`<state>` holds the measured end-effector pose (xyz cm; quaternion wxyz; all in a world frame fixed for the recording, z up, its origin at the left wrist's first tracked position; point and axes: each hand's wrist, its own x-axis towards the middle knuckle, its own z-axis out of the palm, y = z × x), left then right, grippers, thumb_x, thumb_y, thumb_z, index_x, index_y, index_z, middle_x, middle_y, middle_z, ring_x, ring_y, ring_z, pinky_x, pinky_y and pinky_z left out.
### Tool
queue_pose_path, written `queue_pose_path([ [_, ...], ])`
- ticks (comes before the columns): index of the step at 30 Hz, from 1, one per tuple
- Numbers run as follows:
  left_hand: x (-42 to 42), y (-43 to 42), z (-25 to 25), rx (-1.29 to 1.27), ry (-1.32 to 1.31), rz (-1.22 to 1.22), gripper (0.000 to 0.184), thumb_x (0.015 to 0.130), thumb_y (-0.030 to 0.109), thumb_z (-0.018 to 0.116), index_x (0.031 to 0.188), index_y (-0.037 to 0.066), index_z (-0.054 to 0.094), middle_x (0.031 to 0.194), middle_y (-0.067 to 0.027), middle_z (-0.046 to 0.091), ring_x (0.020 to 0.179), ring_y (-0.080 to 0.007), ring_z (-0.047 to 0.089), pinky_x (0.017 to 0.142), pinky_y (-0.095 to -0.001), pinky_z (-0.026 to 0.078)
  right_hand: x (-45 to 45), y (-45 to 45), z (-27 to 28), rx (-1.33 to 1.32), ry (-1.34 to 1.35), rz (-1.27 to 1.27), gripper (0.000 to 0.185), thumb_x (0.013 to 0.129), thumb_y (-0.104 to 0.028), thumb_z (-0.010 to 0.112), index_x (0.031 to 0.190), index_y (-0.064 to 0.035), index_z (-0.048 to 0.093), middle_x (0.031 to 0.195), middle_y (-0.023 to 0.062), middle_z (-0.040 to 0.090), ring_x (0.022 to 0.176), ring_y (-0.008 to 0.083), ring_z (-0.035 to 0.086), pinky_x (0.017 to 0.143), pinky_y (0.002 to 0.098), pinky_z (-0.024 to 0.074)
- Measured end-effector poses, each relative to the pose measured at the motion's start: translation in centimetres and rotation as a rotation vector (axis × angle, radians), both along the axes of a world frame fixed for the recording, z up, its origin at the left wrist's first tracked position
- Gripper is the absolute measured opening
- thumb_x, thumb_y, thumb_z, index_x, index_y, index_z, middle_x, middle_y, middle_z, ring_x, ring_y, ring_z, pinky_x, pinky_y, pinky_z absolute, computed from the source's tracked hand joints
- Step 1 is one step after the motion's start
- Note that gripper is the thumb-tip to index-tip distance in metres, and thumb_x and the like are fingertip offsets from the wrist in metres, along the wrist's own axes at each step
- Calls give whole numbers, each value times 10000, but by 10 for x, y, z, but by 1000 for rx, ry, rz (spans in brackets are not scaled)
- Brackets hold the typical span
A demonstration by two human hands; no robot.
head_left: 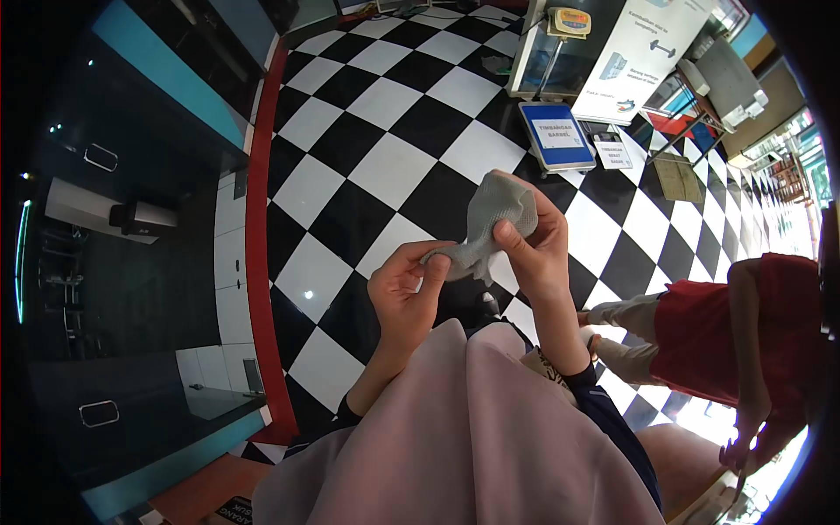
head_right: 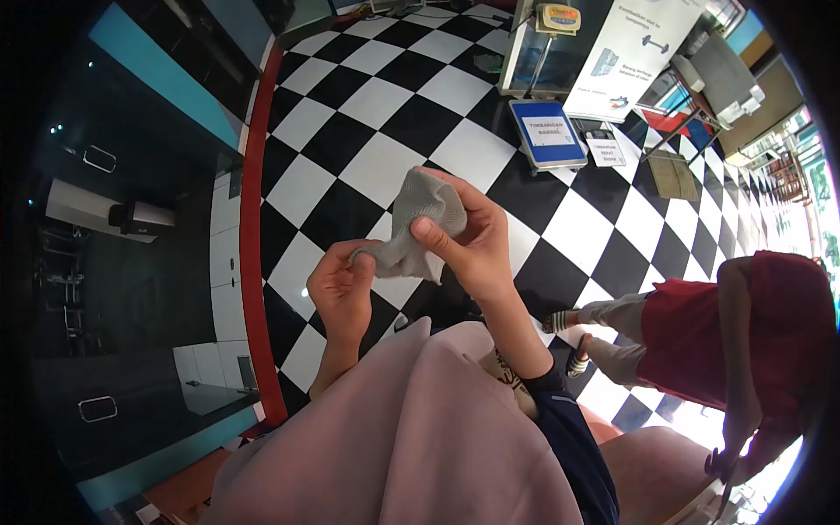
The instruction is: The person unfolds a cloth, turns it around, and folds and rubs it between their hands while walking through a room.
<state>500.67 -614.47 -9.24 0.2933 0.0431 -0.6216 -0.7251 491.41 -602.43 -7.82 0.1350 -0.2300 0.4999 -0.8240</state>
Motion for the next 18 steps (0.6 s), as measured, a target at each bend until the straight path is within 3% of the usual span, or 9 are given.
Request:
queue_pose_path([
  [4, -10, -2, -7, -50, -95, 15, 232, 884, 198, 565, 921, -32, 574, 780, -39, 597, 680, -46, 508, 609, -175, 391, -17, 5, -4, -20, -36, 9, 422, 770, -167, 705, 1118, 18, 553, 938, 53, 630, 846, 99, 585, 776, 228, 460],
  [6, -21, -3, -11, 187, -21, -38, 272, 899, 252, 538, 943, -16, 560, 787, -33, 584, 692, -54, 530, 615, -191, 417, -24, 10, -5, -26, -76, 25, 434, 768, -180, 708, 1124, 10, 549, 946, 45, 624, 853, 88, 577, 773, 217, 455],
  [8, -28, -7, -12, 267, -69, -62, 340, 925, 317, 470, 1028, 0, 540, 882, -56, 597, 732, -101, 574, 646, -229, 459, -30, 14, -3, -36, -84, 24, 441, 769, -173, 706, 1139, 0, 539, 948, 37, 618, 852, 85, 574, 775, 218, 452],
  [10, -36, -5, 10, 761, -126, -69, 353, 938, 333, 430, 1065, 19, 528, 950, -66, 594, 812, -113, 579, 677, -233, 464, -36, 18, -3, -49, -90, 26, 449, 771, -167, 704, 1153, -10, 530, 951, 30, 613, 852, 81, 570, 778, 219, 449],
  [11, -36, -14, 1, 898, -95, -163, 430, 946, 394, 356, 1131, 30, 490, 1036, -101, 578, 897, -158, 591, 718, -282, 503, -40, 21, -3, -92, -116, 56, 457, 771, -150, 700, 1170, -22, 517, 955, 28, 607, 849, 84, 570, 783, 223, 447],
  [14, -35, -19, 6, 1035, -40, -281, 422, 947, 373, 356, 1141, 23, 491, 1042, -126, 579, 902, -173, 611, 738, -320, 537, -48, 21, -5, -172, -157, 116, 492, 769, -104, 687, 1211, -44, 478, 955, 28, 596, 863, 99, 568, 808, 244, 436],
  [15, -37, -26, 1, 1151, 93, -493, 425, 944, 371, 354, 1142, 19, 488, 1051, -150, 574, 892, -197, 629, 767, -364, 551, -49, 20, -3, -159, -202, 150, 532, 762, -109, 694, 1234, -45, 456, 978, 37, 593, 898, 117, 567, 831, 255, 429],
  [18, -34, -28, -5, 1172, 92, -450, 514, 929, 435, 342, 1181, 5, 466, 1099, -177, 560, 857, -239, 643, 727, -381, 566, -49, 12, -4, -66, -167, 181, 635, 743, -123, 711, 1287, -44, 393, 1031, 69, 582, 969, 156, 558, 878, 278, 410],
])
